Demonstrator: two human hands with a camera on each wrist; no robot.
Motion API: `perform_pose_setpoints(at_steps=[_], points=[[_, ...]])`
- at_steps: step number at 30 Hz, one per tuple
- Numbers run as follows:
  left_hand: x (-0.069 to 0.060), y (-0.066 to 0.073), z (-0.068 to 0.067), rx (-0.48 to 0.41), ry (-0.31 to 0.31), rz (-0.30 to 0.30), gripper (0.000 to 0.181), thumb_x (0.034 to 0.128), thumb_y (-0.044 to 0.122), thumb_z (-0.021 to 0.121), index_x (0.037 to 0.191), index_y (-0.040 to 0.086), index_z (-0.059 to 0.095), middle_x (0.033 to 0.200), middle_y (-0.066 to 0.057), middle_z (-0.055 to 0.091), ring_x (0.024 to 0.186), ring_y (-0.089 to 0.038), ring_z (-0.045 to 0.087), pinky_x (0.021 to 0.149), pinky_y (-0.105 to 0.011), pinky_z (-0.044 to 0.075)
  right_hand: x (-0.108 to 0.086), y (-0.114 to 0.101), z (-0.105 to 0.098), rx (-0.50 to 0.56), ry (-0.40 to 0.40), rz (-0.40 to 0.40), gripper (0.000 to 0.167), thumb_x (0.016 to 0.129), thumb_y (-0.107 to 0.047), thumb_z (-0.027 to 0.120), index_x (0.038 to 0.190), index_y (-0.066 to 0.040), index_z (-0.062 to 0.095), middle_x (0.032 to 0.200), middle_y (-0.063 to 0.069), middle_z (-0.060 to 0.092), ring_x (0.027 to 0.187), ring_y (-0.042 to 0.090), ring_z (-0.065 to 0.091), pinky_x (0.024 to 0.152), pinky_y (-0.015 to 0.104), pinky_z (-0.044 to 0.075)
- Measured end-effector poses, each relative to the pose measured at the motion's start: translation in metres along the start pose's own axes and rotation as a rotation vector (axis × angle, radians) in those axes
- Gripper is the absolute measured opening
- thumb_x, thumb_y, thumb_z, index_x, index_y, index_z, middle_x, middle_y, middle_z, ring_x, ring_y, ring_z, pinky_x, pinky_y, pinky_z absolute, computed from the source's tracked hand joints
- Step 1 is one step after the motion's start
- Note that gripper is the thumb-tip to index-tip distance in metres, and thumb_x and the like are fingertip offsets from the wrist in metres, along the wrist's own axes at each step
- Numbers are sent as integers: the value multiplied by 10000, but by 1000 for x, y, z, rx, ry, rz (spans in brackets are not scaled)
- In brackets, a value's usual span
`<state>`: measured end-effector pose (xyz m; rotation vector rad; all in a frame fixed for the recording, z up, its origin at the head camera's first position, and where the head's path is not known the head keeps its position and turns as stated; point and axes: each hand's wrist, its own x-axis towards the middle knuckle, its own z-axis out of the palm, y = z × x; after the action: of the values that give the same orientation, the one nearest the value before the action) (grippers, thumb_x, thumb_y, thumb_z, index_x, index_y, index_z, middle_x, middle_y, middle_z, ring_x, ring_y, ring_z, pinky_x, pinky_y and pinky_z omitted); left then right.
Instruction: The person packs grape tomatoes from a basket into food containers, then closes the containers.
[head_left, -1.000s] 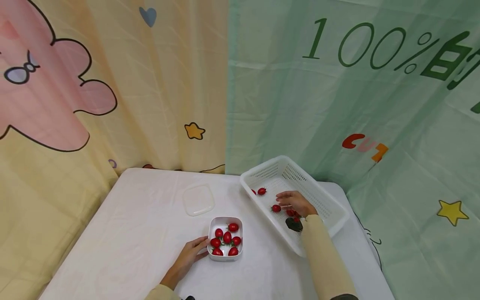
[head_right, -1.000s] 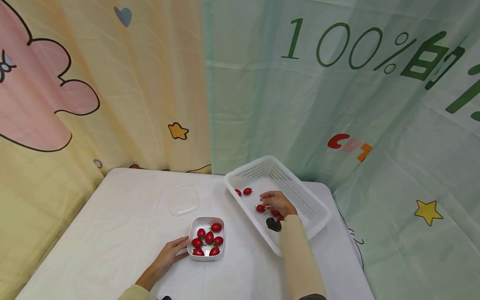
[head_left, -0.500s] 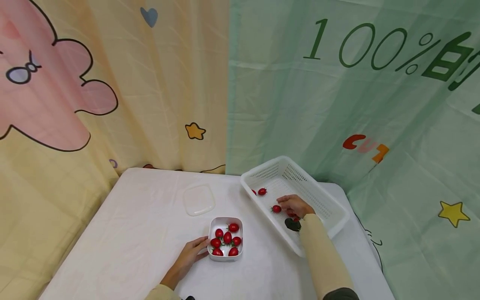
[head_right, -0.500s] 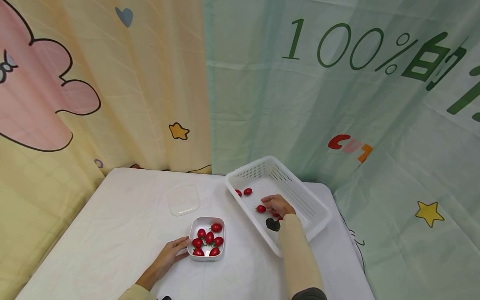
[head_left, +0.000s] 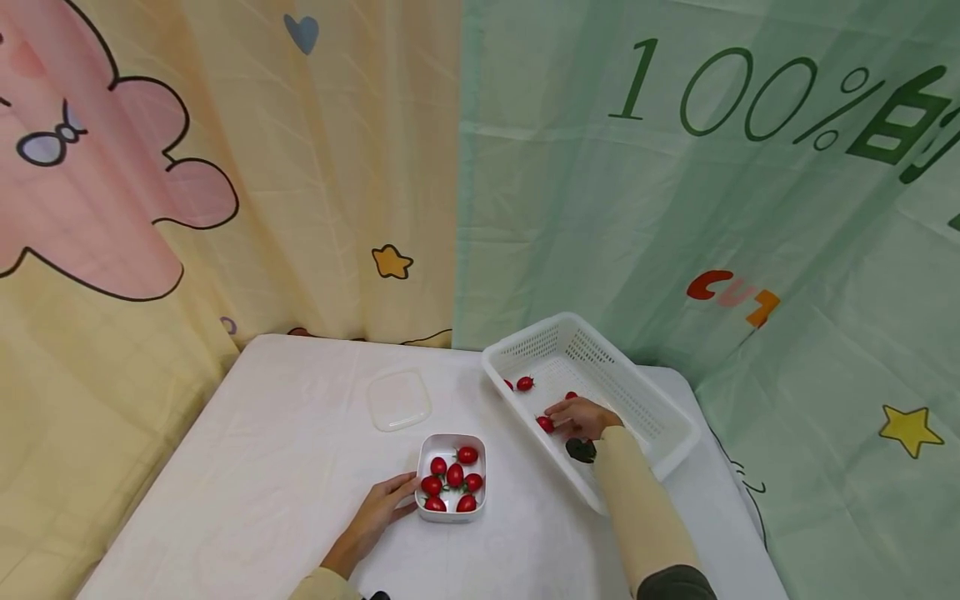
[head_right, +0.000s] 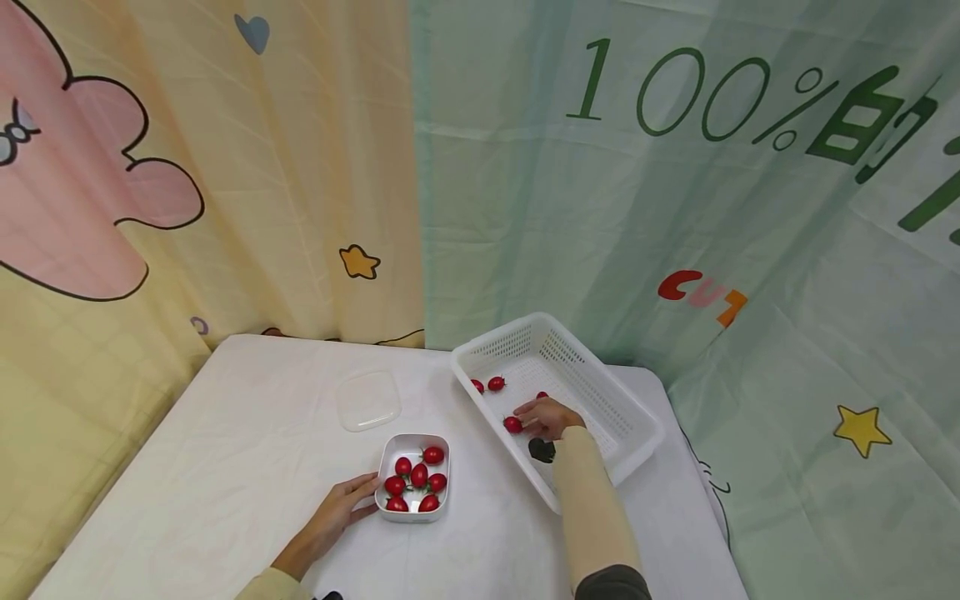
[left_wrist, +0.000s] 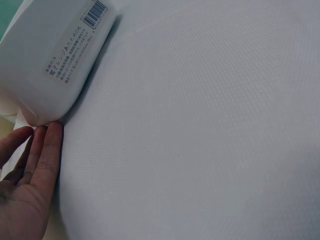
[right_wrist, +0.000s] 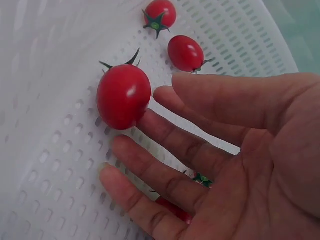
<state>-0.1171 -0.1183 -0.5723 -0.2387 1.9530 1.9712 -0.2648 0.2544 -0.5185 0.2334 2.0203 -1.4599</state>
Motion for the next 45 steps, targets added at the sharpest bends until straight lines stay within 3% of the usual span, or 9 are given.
perform_pose_setpoints(at_steps=[6, 15, 30, 37, 45], points=[[0, 1, -1, -1, -14, 13, 608, 989, 291, 549, 1328, -194, 413, 1371, -344, 435, 1200, -402, 528, 953, -450, 515, 2, 6, 3, 45, -124, -1, 263, 961, -98, 559, 1156, 53, 652, 884, 21, 705, 776, 164, 673, 771, 310, 571], [1, 0, -2, -7, -34, 26, 610, 987, 281, 551, 1326, -204, 405, 1363, -348, 439, 1198, -390, 532, 959, -442, 514, 4, 4, 5, -17, -125, -1, 263, 967, -135, 559, 1130, 36, 674, 925, 45, 700, 824, 181, 672, 835, 358, 573], [-1, -1, -5, -2, -39, 25, 621, 988, 294, 547, 1331, -202, 398, 1368, -347, 433, 1211, -402, 518, 962, -447, 510, -1, -4, 6, -88, -215, -27, 168, 956, -128, 590, 1041, -9, 672, 875, 18, 673, 748, 155, 653, 749, 316, 581], [0, -2, -4, 0, -57, 32, 612, 995, 286, 537, 1332, -204, 394, 1368, -343, 433, 1212, -387, 519, 966, -442, 508, -6, -5, 8, -34, -176, -11, 86, 911, -78, 633, 986, -37, 640, 869, 47, 642, 709, 174, 634, 669, 280, 562], [-1, -1, -4, -2, -44, 37, 611, 992, 285, 543, 1330, -203, 400, 1362, -342, 441, 1203, -391, 525, 956, -452, 512, -13, -13, 12, -20, -154, -26, 146, 880, -90, 663, 1001, -30, 608, 854, 62, 629, 732, 202, 626, 678, 305, 573]])
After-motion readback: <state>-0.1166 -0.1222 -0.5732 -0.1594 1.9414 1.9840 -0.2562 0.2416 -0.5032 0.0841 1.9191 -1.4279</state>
